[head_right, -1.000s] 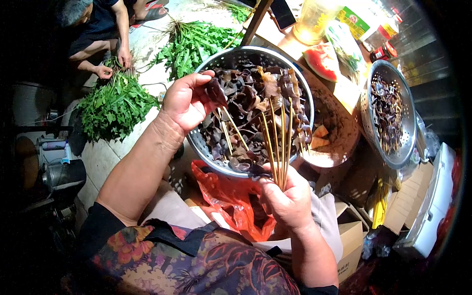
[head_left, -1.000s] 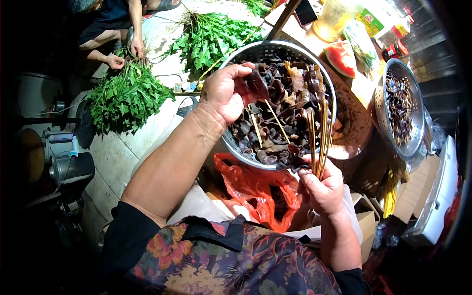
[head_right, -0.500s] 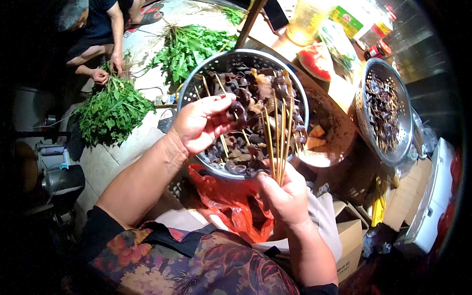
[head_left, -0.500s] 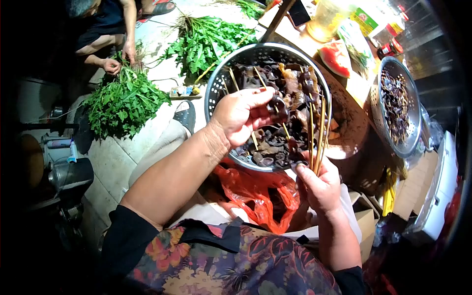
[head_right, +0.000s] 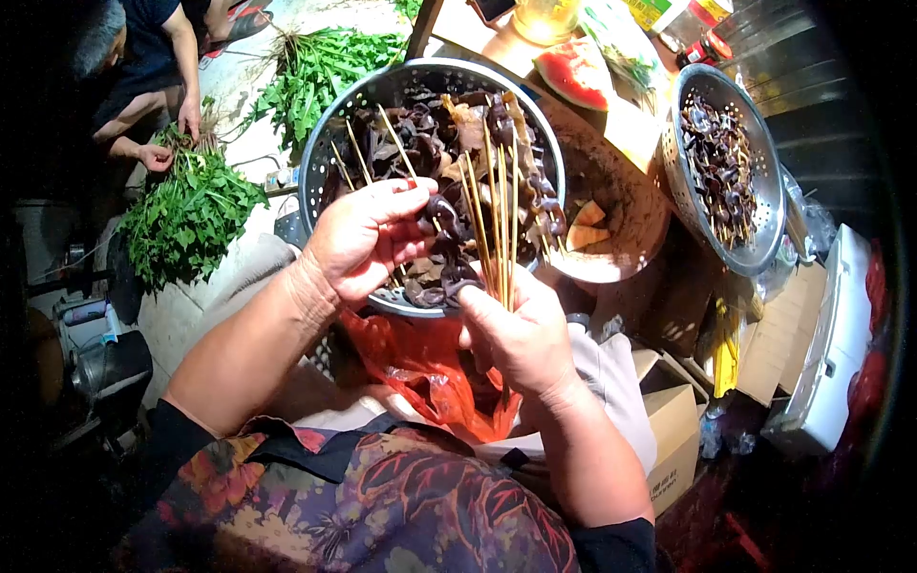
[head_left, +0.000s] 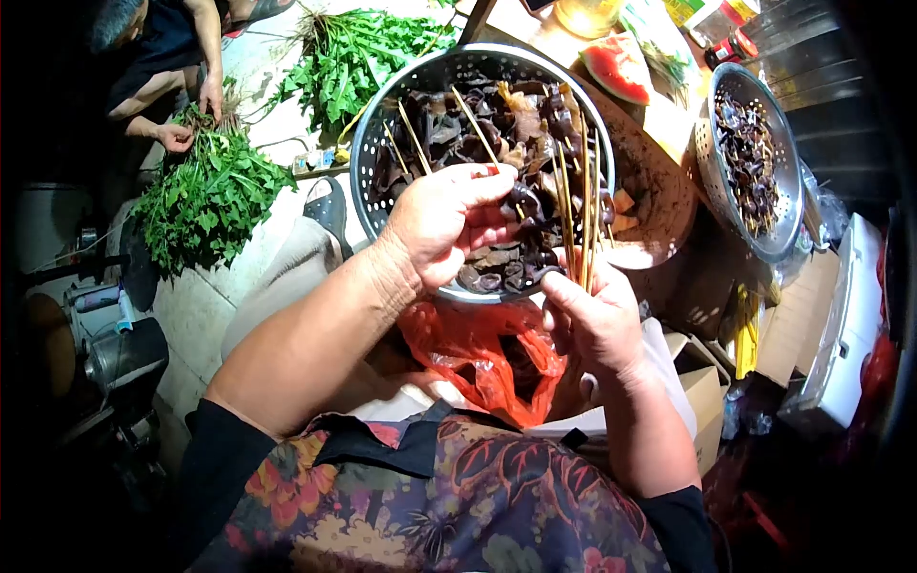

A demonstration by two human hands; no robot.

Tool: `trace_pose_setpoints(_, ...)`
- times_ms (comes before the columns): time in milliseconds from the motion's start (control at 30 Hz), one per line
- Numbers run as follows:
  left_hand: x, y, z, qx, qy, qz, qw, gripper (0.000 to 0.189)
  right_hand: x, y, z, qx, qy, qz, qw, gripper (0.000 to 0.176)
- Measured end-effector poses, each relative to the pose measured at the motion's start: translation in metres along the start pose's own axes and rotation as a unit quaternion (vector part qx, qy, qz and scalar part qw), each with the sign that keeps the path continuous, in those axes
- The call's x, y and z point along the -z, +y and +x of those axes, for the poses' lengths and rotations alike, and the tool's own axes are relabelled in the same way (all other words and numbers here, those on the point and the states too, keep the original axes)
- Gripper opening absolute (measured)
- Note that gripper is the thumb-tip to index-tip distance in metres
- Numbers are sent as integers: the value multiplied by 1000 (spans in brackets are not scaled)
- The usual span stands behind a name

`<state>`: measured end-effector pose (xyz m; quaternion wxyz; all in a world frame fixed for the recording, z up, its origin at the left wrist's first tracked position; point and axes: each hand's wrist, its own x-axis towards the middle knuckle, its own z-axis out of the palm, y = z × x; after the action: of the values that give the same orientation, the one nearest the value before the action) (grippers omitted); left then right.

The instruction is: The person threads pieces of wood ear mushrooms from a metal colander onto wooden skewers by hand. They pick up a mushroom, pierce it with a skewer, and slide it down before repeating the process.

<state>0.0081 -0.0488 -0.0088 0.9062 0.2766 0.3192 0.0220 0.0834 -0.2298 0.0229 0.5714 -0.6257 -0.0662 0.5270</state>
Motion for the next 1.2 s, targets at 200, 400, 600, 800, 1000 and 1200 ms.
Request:
trace_pose_setpoints(200,-7,5,-3,-23,-11,94,995,19,9,-7,1,-28,-27,33,999,35)
trace_pose_setpoints(400,-14,-2,-3,-26,-52,115,992,21,4,-11,6,40,35,-65,996,27)
trace_pose_setpoints(600,-2,12,10,-139,27,249,958,25,19,-18,5,27,86,59,994,20)
trace_pose_setpoints(800,25,-10,36,-115,38,648,752,18,19,-18,3,76,74,145,984,21)
trace_pose_setpoints(1000,31,-40,45,-231,72,758,605,22,18,-14,0,73,74,110,988,24)
trace_pose_setpoints(1200,23,-4,40,-203,40,556,805,14,14,-13,-2,81,66,54,993,26)
